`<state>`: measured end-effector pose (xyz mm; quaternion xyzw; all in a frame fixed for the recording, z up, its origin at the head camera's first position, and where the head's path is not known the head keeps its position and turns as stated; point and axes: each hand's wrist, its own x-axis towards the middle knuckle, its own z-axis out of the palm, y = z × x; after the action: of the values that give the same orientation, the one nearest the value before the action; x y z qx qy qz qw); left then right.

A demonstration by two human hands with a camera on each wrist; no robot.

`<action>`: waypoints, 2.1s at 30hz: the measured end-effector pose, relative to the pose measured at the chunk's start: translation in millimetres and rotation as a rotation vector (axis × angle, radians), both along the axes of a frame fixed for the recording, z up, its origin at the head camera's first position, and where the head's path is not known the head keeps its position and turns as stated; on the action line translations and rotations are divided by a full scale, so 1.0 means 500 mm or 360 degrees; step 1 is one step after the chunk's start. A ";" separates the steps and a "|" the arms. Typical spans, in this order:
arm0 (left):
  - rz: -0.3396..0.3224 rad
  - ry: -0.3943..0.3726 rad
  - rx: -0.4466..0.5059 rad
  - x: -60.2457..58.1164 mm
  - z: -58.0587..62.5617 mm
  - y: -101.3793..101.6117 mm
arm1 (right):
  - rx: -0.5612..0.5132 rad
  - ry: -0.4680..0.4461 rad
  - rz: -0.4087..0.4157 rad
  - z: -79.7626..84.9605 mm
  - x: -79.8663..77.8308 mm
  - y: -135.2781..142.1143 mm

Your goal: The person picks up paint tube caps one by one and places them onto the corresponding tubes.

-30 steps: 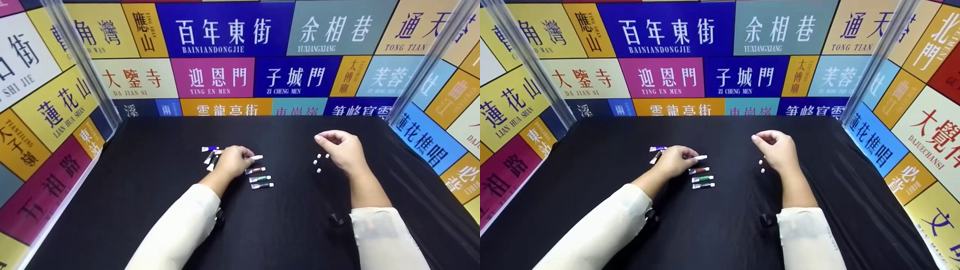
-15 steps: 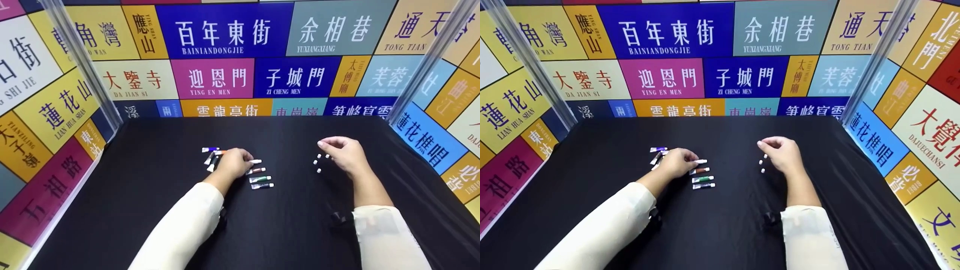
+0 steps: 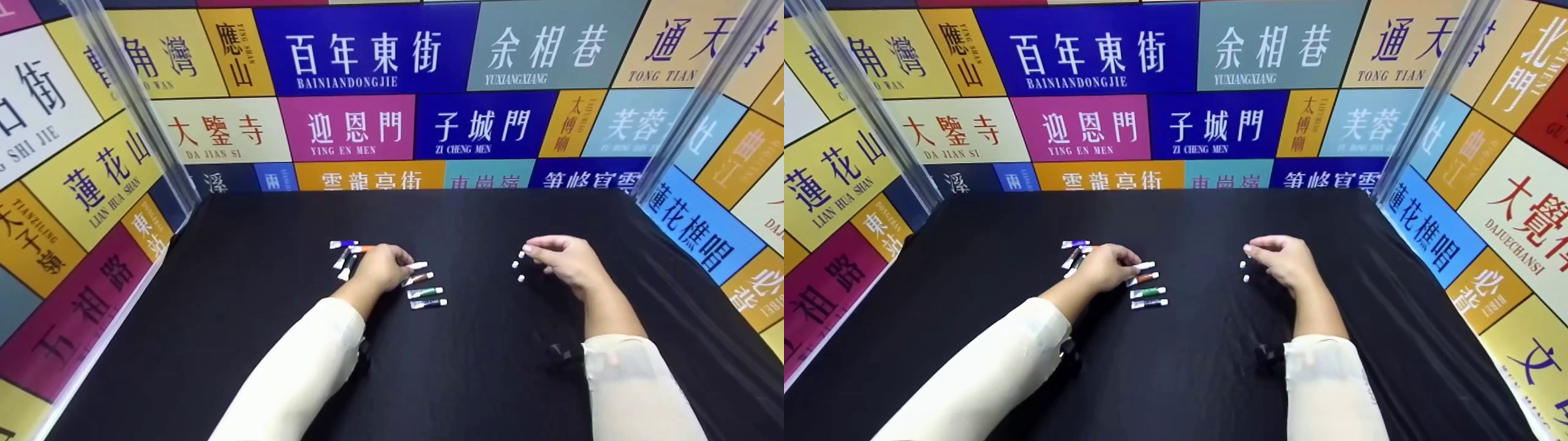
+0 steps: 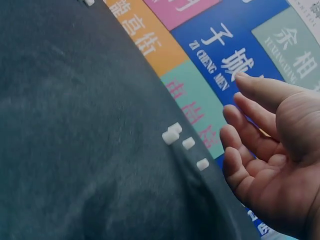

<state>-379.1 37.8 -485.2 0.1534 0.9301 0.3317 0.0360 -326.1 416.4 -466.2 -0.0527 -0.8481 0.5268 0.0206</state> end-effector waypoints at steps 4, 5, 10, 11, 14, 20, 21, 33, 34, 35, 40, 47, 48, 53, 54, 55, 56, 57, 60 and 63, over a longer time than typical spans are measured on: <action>0.0013 -0.0006 0.0010 0.001 0.001 -0.002 | -0.0070 -0.0061 0.0072 -0.016 -0.001 0.010; 0.0017 -0.0009 0.0012 0.001 0.002 -0.002 | -0.0079 -0.0074 0.0083 -0.019 -0.001 0.012; 0.0028 -0.0011 0.0019 0.002 0.004 -0.006 | -0.0058 -0.0120 0.0145 -0.034 -0.003 0.021; 0.0028 -0.0006 0.0017 0.002 0.005 -0.007 | -0.0035 -0.0128 0.0160 -0.036 -0.003 0.023; 0.0031 -0.0002 0.0020 0.002 0.006 -0.010 | 0.0014 -0.0131 0.0239 -0.044 -0.003 0.026; 0.0024 -0.0044 0.0039 -0.001 0.011 -0.019 | 0.0128 -0.0085 0.0355 -0.052 -0.002 0.026; 0.0022 -0.0037 0.0043 -0.001 0.013 -0.021 | 0.0157 -0.0084 0.0356 -0.052 -0.002 0.025; 0.0035 0.0073 0.0135 -0.008 0.029 -0.053 | 0.0699 0.0024 0.0432 -0.057 -0.002 0.023; 0.0045 0.0079 0.0126 -0.008 0.029 -0.055 | 0.0725 0.0030 0.0430 -0.058 -0.002 0.022; 0.0052 0.0085 0.0119 -0.008 0.029 -0.057 | 0.0744 0.0035 0.0430 -0.058 -0.001 0.023; 0.0075 0.0099 0.0129 -0.013 0.029 -0.069 | 0.0686 0.0026 0.0416 -0.056 0.002 0.022; 0.0124 0.0102 0.0193 -0.020 0.029 -0.097 | 0.0422 -0.0055 0.0386 -0.054 0.004 0.027; 0.0134 0.0104 0.0199 -0.020 0.028 -0.102 | 0.0392 -0.0061 0.0386 -0.054 0.004 0.028; 0.0191 0.0151 0.0217 -0.022 0.022 -0.126 | 0.0316 -0.0076 0.0364 -0.051 0.006 0.030; 0.0204 0.0157 0.0215 -0.023 0.021 -0.130 | 0.0314 -0.0075 0.0364 -0.050 0.006 0.030; 0.0213 0.0162 0.0216 -0.024 0.020 -0.134 | 0.0308 -0.0077 0.0361 -0.049 0.007 0.030; 0.0219 0.0162 0.0215 -0.025 0.019 -0.138 | 0.0296 -0.0078 0.0361 -0.049 0.007 0.030; 0.0226 0.0157 0.0216 -0.025 0.019 -0.142 | 0.0284 -0.0079 0.0362 -0.049 0.007 0.030; 0.0253 0.0132 0.0204 -0.024 0.019 -0.152 | 0.0271 -0.0072 0.0364 -0.050 0.006 0.030; 0.0287 0.0087 0.0186 -0.022 0.020 -0.161 | 0.0231 -0.0080 0.0348 -0.051 0.004 0.031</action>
<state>-390.0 -42.9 -475.4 0.0799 0.9198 0.3831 -0.0284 -324.3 431.7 -491.5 0.0285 -0.8849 0.4617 -0.0543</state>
